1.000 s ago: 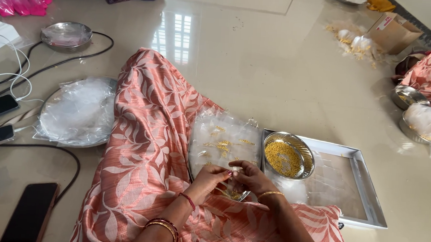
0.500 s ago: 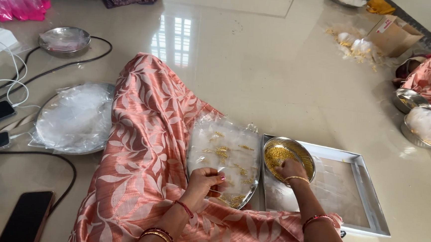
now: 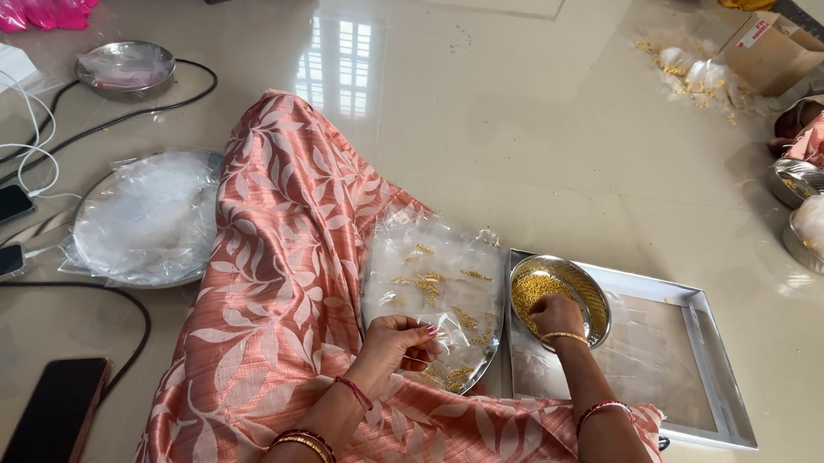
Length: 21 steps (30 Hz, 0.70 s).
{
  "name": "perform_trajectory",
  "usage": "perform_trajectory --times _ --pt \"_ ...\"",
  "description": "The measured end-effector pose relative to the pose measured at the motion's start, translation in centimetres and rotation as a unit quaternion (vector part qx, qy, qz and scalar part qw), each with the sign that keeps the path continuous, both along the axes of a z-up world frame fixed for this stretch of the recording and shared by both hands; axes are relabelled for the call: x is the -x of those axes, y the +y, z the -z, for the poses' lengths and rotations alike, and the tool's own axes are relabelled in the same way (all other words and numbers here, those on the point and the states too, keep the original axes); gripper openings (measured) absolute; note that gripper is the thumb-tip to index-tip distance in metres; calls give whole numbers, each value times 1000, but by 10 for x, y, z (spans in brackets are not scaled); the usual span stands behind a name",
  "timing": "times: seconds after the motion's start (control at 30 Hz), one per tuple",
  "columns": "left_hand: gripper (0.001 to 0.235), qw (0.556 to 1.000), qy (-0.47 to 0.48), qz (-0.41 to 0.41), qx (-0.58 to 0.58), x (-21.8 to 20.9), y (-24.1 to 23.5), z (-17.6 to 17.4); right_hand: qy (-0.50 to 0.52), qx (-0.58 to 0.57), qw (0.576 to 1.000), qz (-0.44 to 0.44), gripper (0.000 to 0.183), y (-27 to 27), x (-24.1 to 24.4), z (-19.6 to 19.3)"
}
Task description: The person sorts gold-colored ornaments from a plastic sheet into metal containers.
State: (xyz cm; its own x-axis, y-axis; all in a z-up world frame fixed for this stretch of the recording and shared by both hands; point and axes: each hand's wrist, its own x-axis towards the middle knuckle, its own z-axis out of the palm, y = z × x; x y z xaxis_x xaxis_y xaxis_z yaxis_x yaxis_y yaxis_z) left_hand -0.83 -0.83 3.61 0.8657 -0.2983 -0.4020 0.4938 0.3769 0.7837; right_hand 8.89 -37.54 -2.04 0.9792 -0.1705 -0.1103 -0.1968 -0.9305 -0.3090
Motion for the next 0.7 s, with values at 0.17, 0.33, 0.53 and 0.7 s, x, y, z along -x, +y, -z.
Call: perform_trajectory --times 0.17,0.33,0.53,0.7 --pt "19 1000 2 -8 2 -4 2 9 -44 -107 988 103 12 -18 6 -7" --pt "15 998 36 -45 39 -8 3 23 -12 -458 875 156 19 22 39 -39" --pt "14 994 41 -105 -2 -6 3 13 96 -551 829 28 28 154 102 -104" --pt "15 992 1 -125 11 -6 2 20 71 -574 812 74 27 185 92 -81"
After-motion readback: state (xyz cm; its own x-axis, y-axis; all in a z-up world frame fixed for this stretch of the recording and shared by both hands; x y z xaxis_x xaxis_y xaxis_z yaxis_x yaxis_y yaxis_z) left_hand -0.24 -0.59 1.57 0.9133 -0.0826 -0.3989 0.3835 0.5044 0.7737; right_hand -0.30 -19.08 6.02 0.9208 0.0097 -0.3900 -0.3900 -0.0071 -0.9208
